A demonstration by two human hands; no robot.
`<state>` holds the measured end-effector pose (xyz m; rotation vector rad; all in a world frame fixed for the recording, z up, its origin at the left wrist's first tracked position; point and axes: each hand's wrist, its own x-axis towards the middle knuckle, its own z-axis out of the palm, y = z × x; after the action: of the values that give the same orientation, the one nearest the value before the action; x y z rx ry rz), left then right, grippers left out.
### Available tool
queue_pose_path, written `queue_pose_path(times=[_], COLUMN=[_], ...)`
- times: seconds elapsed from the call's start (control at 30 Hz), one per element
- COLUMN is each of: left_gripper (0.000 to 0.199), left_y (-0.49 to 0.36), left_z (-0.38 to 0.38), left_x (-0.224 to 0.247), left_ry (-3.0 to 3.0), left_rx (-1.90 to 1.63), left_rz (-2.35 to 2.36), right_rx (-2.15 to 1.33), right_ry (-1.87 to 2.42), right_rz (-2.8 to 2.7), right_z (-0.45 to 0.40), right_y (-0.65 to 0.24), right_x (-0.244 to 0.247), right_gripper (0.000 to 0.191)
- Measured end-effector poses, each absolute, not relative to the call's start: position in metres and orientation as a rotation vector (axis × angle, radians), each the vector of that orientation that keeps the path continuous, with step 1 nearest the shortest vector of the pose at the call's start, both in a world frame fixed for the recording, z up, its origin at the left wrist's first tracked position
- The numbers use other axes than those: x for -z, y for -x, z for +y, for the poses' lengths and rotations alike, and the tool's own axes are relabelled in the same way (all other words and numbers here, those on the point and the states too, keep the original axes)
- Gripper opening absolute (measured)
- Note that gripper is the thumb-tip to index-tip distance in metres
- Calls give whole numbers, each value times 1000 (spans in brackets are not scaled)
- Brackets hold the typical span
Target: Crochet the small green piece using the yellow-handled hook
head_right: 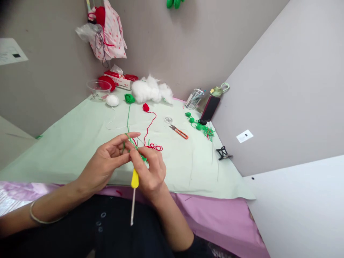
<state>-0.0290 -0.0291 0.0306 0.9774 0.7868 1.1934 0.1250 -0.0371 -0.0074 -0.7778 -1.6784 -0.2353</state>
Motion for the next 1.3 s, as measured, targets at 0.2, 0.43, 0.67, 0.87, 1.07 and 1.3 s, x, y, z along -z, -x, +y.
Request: queue_pose_path(times=[0.2,0.43,0.67,0.87,1.07,1.3], left_gripper=[44,41,32,33,29,29], left_y=[33,27,27,29,31,35], left_z=[-20,-25,-19,-19,-23,-24], left_x=[-36,-36,-35,-33,-27,-28], left_ry=[-715,-906,-653,-783,-994,-1058], left_rx=[-989,-1118,-970,-1060,-1066,-1092], left_rz=[663,679,660,665,681,724], right_rx=[-301,-438,23,-615,-783,-815], right_ry=[751,795,816,769,795,756], right_rz=[-1368,-1441,-1562,-1299,-1171,-1183], right_z=[-38,-35,-37,-35,-33,-36], right_y=[-128,-124,-128,-132,-132,-135], right_x=[-6,-9,2,-9,-7,-10], right_gripper=[25,23,29,17,16,20])
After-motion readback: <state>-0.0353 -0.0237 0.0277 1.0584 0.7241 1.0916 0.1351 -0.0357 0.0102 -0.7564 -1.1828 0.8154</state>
